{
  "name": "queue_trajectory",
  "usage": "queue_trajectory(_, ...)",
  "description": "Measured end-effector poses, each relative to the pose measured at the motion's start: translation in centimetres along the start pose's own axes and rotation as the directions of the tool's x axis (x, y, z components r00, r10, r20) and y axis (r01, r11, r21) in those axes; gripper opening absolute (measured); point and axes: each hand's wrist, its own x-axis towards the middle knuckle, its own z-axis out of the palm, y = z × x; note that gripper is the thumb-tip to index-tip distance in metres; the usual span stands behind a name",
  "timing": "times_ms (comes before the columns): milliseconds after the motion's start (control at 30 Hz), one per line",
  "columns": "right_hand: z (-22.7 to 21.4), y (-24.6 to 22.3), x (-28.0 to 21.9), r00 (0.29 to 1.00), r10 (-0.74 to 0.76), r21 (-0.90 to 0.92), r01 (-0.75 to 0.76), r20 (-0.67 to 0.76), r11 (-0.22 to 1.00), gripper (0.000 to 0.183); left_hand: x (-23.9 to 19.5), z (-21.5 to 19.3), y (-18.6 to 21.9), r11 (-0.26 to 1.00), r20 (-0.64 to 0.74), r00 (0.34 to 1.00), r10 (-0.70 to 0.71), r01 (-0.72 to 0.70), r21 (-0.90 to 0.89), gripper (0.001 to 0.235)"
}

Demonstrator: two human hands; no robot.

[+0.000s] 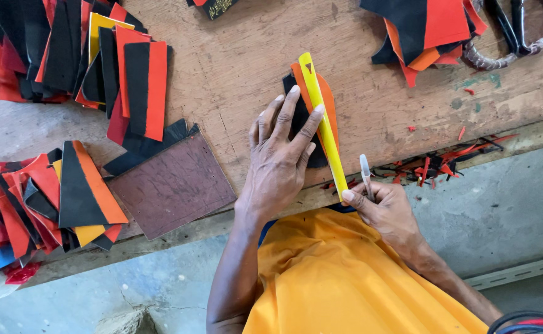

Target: The person repeatedly marks small rectangular pieces of red and black material using a yellow ruler and a white marker. They align the ruler, draw a line, then set the marked piece aside and pick up the next piece to repeat the process.

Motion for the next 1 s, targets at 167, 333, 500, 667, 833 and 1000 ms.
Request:
queue_trajectory(167,-0.12,-0.07,0.09,1.0,-0.007,-0.006,0.007,0.014,1.0,0.026,0.08,-0.05,-0.03,1.0,-0.002,1.0,0.0,0.0,0.003,0.058)
queue_trajectory(333,-0.24,0.28,0.18,0.999,-0.025,0.004,0.025,0.021,1.0,0.026,0.1,0.01,-0.05,1.0,-0.01,1.0,0.006,-0.006,0.008,0.058)
queue_trajectory(500,-0.16,0.24,0.38,0.999,-0.038,-0.05,0.038,0.004,0.998,0.026,0.17,-0.02,0.0,1.0,-0.01,1.0,0.006,-0.005,0.016,0.059)
queue_trajectory(667,-0.24,0.32,0.39,0.999,-0.038,-0.051,0.038,-0.003,0.998,0.026,0.1,0.23,-0.18,1.0,-0.019,1.0,0.009,-0.009,0.001,0.059)
queue_trajectory(833,-0.22,0.31,0.33,0.998,-0.057,-0.077,0.056,-0.012,0.995,0.026,0.12,0.24,-0.17,1.0,-0.018,1.0,0.01,-0.01,-0.001,0.059)
queue_trajectory(1000,-0.26,0.23,0.32,0.998,-0.062,-0.081,0.062,-0.005,0.995,0.026,0.09,0.2,-0.22,1.0,-0.02,1.0,0.022,-0.022,0.006,0.059)
